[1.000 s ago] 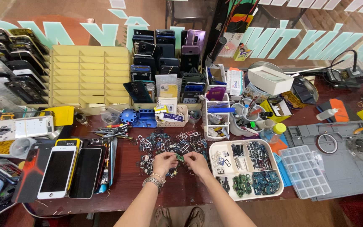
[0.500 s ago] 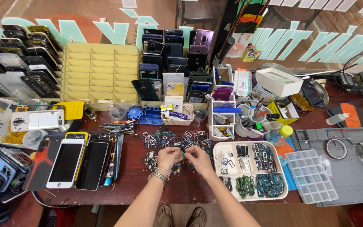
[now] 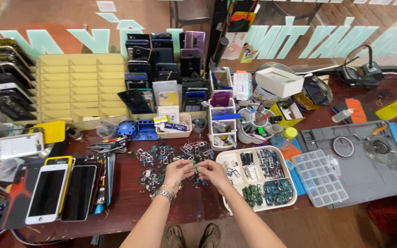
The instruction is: The person sorts small electronic components from a pile on the table into a compartmentalized tray. They pick up individual pieces, inspect them, and place them into specific sections of the tray. The process is repetitive and involves handling many small items one by one.
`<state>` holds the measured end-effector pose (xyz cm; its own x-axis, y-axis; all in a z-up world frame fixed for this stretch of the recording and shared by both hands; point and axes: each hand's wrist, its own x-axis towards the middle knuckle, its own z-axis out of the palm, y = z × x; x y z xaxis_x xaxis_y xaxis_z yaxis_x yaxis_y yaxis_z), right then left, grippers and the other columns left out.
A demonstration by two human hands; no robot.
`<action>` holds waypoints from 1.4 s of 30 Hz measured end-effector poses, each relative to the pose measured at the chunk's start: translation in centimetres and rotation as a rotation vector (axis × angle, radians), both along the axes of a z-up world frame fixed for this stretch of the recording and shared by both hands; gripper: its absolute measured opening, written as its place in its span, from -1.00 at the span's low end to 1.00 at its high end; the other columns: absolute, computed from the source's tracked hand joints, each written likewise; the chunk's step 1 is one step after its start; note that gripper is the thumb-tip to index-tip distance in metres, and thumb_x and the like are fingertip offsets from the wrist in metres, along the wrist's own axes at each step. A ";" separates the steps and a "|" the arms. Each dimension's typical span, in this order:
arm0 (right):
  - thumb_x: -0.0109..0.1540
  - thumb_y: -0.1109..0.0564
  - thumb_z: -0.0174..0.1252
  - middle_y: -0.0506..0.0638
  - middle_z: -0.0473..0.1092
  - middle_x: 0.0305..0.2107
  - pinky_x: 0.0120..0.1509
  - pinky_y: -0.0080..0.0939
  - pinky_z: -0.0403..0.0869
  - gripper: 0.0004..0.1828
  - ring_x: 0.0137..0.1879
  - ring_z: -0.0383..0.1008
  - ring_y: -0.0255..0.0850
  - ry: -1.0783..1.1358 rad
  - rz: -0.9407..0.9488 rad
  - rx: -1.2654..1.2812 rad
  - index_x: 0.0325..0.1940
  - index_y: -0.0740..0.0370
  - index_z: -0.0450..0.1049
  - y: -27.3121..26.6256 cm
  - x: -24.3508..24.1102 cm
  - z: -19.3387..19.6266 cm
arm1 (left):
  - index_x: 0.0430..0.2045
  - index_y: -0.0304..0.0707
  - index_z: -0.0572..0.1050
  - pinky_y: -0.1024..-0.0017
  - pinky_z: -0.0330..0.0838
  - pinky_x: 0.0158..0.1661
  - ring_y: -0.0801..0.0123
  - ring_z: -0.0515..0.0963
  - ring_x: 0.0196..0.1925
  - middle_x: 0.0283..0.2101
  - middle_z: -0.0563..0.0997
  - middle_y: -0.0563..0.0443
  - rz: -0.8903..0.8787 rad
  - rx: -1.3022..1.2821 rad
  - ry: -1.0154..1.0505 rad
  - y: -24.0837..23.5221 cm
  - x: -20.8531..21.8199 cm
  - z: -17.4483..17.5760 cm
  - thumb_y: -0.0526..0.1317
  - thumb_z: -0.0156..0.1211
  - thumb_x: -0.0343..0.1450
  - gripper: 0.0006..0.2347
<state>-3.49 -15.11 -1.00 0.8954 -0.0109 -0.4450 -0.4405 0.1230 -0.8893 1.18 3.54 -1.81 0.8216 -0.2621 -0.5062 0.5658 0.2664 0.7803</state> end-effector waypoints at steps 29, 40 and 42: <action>0.16 0.18 0.33 -0.08 0.57 -0.42 -0.26 -0.30 0.51 -0.80 -0.35 0.53 -0.37 0.015 -0.454 -0.539 -0.16 0.27 0.60 -23.5 -17.2 -0.5 | -0.15 -0.39 0.63 0.42 0.69 -0.32 0.40 0.70 -0.35 -0.23 0.72 -0.07 -0.555 0.185 -0.029 -26.1 -11.1 -1.9 -0.29 0.13 0.47 -0.81; 0.10 0.19 0.38 -0.02 0.56 -0.42 -0.18 -0.23 0.53 -0.79 -0.32 0.55 -0.26 -0.012 -0.215 -0.681 -0.22 0.27 0.57 -16.6 -15.4 0.8 | -0.27 -0.47 0.65 0.49 0.59 -0.53 0.39 0.70 -0.52 -0.42 0.73 -0.13 -0.629 0.472 -0.124 -19.8 -7.7 -1.3 -0.38 0.31 0.33 -0.85; 0.07 0.22 0.38 0.02 0.50 -0.40 -0.19 -0.19 0.52 -0.75 -0.33 0.52 -0.22 -0.110 -0.221 -0.782 -0.22 0.29 0.53 -15.8 -15.2 1.9 | -0.25 -0.44 0.64 0.50 0.60 -0.54 0.42 0.72 -0.51 -0.40 0.72 -0.10 -0.672 0.480 -0.106 -19.2 -7.8 -1.1 -0.39 0.32 0.33 -0.84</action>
<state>-18.72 -30.95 0.86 0.8745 -0.4628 -0.1451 -0.3837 -0.4772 -0.7906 -6.64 -15.68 -2.96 0.6169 -0.4892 -0.6165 0.4026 -0.4769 0.7814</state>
